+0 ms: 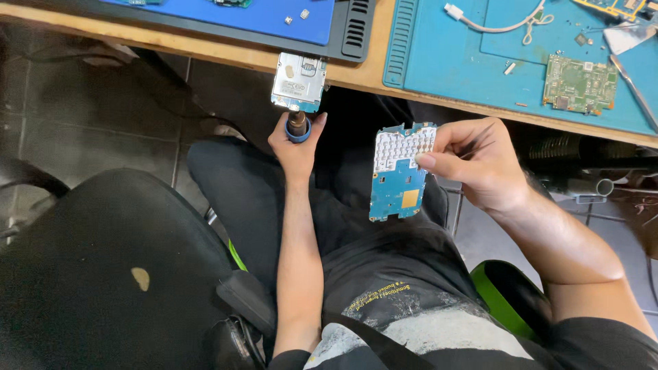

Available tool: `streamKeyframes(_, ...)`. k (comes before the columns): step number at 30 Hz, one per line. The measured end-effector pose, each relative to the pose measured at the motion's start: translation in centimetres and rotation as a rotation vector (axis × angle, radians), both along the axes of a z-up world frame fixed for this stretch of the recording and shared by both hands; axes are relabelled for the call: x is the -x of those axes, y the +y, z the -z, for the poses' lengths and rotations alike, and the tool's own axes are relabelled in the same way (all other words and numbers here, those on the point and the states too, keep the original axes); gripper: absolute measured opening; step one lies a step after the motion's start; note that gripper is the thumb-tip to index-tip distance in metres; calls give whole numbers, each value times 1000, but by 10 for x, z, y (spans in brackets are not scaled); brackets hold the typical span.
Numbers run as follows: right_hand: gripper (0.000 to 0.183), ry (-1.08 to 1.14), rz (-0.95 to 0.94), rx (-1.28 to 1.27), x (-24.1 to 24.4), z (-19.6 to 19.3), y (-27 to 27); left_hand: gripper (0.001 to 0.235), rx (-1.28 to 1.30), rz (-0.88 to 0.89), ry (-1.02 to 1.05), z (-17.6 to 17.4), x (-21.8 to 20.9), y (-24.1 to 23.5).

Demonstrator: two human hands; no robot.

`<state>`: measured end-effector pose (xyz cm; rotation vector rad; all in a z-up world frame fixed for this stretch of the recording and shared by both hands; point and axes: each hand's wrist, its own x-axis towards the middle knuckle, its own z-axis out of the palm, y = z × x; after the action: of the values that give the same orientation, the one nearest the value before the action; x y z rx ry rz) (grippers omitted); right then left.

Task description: The person uses a hot air gun and tweezers to remove a component from a small circuit board, then places the removed component on the workbench. They continue to apply heat to the board and use tweezers to adjust or remove additional small parts.

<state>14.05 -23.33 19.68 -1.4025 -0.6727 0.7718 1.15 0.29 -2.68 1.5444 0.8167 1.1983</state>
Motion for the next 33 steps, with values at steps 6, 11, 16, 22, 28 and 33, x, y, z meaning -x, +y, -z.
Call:
streamKeyframes(6,17,61,-24,-17,2,-11,2,44,-18,-15,13,-3,-2,-3)
streamKeyframes(11,17,82,-53,-34,4,-17,3,44,-8,-10,27,-9,-3,-5)
streamKeyframes(16,18,96,-84,-40,2,-19,1,44,5,-5,41,-6,-2,-3)
streamKeyframes(22,18,101,-99,-36,1,-16,-1,43,-17,-2,30,-3,-2,-4)
streamKeyframes(28,18,110,-101,-27,1,-13,-1,41,-3,1,15,-1,-3,-4)
streamKeyframes(33,18,121,-110,-30,-2,-12,-1,40,10,-17,37,-15,-4,-6)
